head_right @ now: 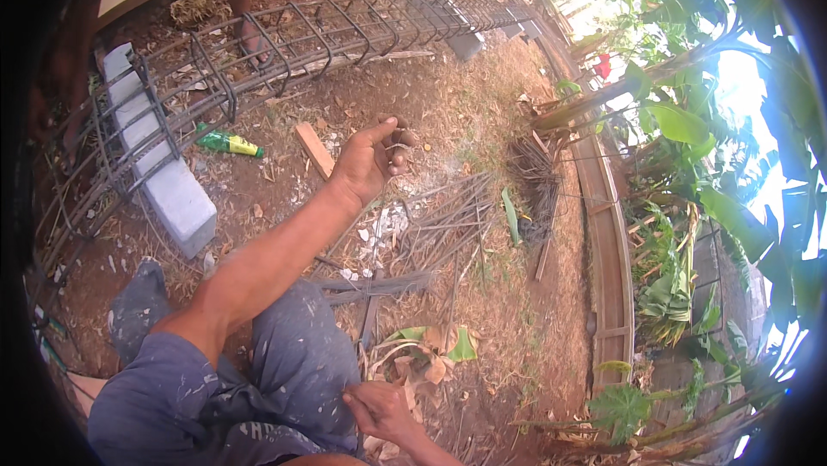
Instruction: The person assembles a rebar cage by tying intersecting steel bars together with wire using pliers. They repeatedly wrap wire around the intersections and twist it tight to secure the grid structure.
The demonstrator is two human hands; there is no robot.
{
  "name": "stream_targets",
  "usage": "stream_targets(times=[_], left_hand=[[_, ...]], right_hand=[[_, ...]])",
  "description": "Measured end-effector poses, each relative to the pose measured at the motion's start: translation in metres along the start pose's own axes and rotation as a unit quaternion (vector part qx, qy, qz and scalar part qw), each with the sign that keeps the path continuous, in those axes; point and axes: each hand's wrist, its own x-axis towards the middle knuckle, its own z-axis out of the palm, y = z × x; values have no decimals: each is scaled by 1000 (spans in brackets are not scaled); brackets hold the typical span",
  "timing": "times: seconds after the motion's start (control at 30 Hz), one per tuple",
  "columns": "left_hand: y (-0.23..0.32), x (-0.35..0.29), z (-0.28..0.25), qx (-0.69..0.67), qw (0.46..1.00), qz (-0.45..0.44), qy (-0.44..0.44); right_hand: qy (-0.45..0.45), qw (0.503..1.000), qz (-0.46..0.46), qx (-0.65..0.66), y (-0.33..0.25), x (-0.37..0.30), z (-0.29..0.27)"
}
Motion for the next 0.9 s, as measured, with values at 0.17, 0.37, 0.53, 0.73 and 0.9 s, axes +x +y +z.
stream_targets(times=[0.17, 0.37, 0.53, 0.73, 0.9], left_hand=[[19, 0, 5, -27, 999, 32, -17], [30, -9, 14, -34, 999, 3, -20], [39, -5, -1, -36, 995, 15, -94], [50, 9, -13, -95, 990, 66, -80], [48, 8, -15, -70, 991, 106, 43]], right_hand=[[2, 1000, -17, 16, 6, -4, -3], [-32, 999, -8, -15, 11, -9, -10], [2, 998, 12, 54, 12, -15, -16], [53, 994, 22, 93, 13, -19, -24], [3, 999, -4, 32, 19, -14, -31]])
